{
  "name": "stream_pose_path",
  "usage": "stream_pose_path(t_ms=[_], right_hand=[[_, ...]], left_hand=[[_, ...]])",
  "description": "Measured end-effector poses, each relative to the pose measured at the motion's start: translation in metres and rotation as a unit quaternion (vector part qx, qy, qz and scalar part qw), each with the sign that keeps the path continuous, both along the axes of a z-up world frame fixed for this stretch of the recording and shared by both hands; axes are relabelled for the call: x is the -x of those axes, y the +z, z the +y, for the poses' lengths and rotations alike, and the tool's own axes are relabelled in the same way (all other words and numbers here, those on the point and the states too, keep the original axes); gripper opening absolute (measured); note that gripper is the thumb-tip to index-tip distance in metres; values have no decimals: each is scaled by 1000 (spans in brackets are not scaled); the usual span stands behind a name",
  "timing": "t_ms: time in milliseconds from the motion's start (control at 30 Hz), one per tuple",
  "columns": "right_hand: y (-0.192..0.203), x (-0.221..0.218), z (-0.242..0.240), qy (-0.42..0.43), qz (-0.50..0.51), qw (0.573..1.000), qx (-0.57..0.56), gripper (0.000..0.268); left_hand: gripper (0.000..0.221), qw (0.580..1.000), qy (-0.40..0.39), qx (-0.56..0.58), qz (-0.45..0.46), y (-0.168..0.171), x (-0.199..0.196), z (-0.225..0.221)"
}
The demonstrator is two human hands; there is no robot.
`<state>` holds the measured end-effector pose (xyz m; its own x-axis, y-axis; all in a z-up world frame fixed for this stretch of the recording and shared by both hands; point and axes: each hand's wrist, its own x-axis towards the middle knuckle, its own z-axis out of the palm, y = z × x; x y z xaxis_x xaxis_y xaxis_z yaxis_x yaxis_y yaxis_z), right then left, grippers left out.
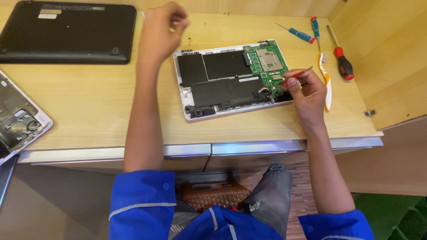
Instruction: The person is repairing a laptop by connecting internal cables, cleaning the interior with a brush, and using a screwdriver for assembly.
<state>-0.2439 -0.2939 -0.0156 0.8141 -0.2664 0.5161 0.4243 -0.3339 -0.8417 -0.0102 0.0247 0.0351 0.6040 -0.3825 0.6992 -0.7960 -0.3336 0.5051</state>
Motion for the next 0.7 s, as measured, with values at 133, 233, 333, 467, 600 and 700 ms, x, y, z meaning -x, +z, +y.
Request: stream_pose_path(t_ms=[133, 233, 333, 467, 600, 700], right_hand=[[-6, -3, -6, -51, -43, 997, -35, 18], [-4, -2, -5, -71, -34, 997, -25, 19], [-5, -2, -5, -76, -29, 997, -16, 18], [-5, -2, -4, -78, -23, 997, -11, 18], [0, -1, 0, -80, -14, 996, 21, 15], [1, -1, 2, -73, 0, 997, 20, 14]], left_hand=[[9, 969, 211, -62, 111, -18, -7, 49], [10, 963, 217, -80, 139, -31, -16, 33], [9, 970, 174, -152, 80, -53, -34, 2], [19, 956, 169, -235, 40, -68, -54, -22], [26, 948, 170, -260, 67, -76, -64, -31], [29, 950, 170, -253, 65, -79, -70, -33]])
